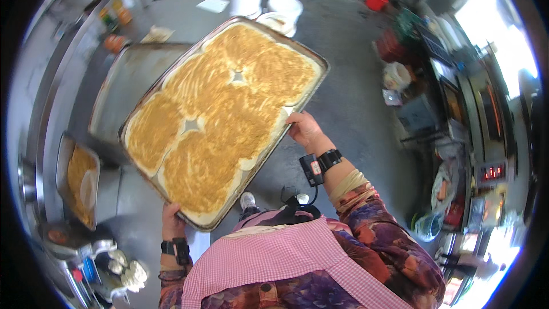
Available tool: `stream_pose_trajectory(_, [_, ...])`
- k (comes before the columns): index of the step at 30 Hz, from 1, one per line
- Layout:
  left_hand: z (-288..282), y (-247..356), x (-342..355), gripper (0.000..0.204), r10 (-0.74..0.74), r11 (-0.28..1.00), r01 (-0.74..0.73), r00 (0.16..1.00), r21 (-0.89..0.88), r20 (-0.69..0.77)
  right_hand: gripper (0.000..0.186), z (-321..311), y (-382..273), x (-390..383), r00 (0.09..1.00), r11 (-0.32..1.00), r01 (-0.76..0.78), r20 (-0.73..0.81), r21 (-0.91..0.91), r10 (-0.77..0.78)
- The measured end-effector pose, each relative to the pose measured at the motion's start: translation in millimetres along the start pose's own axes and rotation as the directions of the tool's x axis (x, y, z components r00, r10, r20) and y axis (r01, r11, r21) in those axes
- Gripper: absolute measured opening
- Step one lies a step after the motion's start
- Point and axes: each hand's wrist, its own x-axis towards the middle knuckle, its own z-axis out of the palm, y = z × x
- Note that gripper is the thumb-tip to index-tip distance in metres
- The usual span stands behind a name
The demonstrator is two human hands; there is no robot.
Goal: The person prepares pizza by rolling out dough, spreading a filling, and baking it in an oven. They also handle dough pieces and use a dough sheeter to flatten the dough before placing it on a tray.
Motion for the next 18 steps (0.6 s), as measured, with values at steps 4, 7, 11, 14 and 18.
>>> stream_pose_trajectory(4, [45, -35, -6, 0.07, -0.037, 0.999, 0.037, 0.999, 0.0, 0.038, 0.041, -55, -45, -25, 0.99, 0.996, 0.083, -0.111, -0.036, -0.086])
stream_pose_trajectory(7, [126, -52, 6, 0.072, -0.045, 0.999, 0.048, 0.993, -0.025, 0.112, 0.039, -102, -100, -60, 0.97, 0.99, 0.13, -0.197, -0.062, -0.139])
stream_pose_trajectory(11, [232, -95, 31, 0.075, -0.133, 0.991, 0.13, 0.934, 0.033, 0.33, 0.037, -183, -169, -127, 0.908, 0.964, 0.26, -0.352, 0.054, -0.225])
stream_pose_trajectory(14, [313, -141, 54, 0.078, -0.186, 0.982, 0.175, 0.833, 0.072, 0.521, 0.032, -254, -217, -179, 0.871, 0.93, 0.362, -0.376, 0.061, -0.315])
stream_pose_trajectory(18, [426, -194, 61, 0.075, -0.278, 0.959, 0.259, 0.775, 0.116, 0.567, 0.029, -339, -273, -242, 0.755, 0.856, 0.514, -0.505, 0.059, -0.419])
